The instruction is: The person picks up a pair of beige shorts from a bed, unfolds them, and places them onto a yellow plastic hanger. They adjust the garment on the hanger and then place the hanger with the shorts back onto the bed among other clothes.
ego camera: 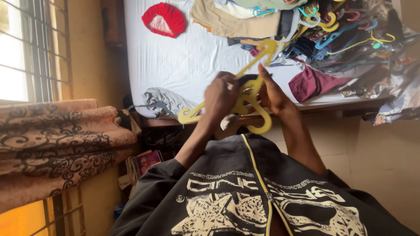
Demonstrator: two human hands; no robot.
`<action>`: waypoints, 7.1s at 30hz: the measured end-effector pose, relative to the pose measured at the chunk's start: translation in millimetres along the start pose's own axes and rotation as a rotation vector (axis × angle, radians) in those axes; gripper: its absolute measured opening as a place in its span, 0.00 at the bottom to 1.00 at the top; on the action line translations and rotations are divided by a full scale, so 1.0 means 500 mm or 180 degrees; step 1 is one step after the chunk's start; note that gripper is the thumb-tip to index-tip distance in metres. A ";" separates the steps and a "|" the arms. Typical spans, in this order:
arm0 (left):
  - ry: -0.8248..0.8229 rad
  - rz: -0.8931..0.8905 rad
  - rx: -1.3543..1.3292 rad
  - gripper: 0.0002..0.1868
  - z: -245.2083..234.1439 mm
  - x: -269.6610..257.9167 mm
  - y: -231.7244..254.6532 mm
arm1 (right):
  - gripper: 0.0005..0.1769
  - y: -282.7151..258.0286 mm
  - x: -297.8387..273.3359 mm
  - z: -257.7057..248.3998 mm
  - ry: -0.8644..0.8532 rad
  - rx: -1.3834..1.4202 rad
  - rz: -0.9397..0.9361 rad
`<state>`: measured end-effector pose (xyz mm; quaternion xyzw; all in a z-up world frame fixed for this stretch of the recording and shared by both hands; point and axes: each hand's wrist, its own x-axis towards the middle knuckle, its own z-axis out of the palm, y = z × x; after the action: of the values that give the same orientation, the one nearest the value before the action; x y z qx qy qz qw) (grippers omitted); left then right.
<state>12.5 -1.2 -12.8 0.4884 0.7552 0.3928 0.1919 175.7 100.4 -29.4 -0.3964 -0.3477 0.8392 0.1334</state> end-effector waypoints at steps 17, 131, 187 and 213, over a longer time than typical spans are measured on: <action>-0.0748 -0.0477 -0.2744 0.30 0.013 0.134 -0.332 | 0.14 -0.098 -0.120 -0.061 0.0718 -0.0411 -0.0442; -0.0749 0.0964 -0.0143 0.12 0.016 0.079 -0.357 | 0.13 -0.364 -0.129 -0.053 -0.0348 -0.7520 -0.3986; -0.1399 0.0993 -0.0316 0.15 -0.345 0.089 -0.280 | 0.18 -0.202 -0.123 -0.094 -0.2224 -0.5912 -0.3555; -0.0208 0.0110 -0.0666 0.14 -0.155 0.110 -0.452 | 0.10 -0.208 -0.160 -0.123 -0.0091 -0.5432 -0.3329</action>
<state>-197.3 -32.1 -136.3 0.4911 0.6949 0.4566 0.2596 268.8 164.7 60.7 -0.1466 -0.9659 0.1493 0.1524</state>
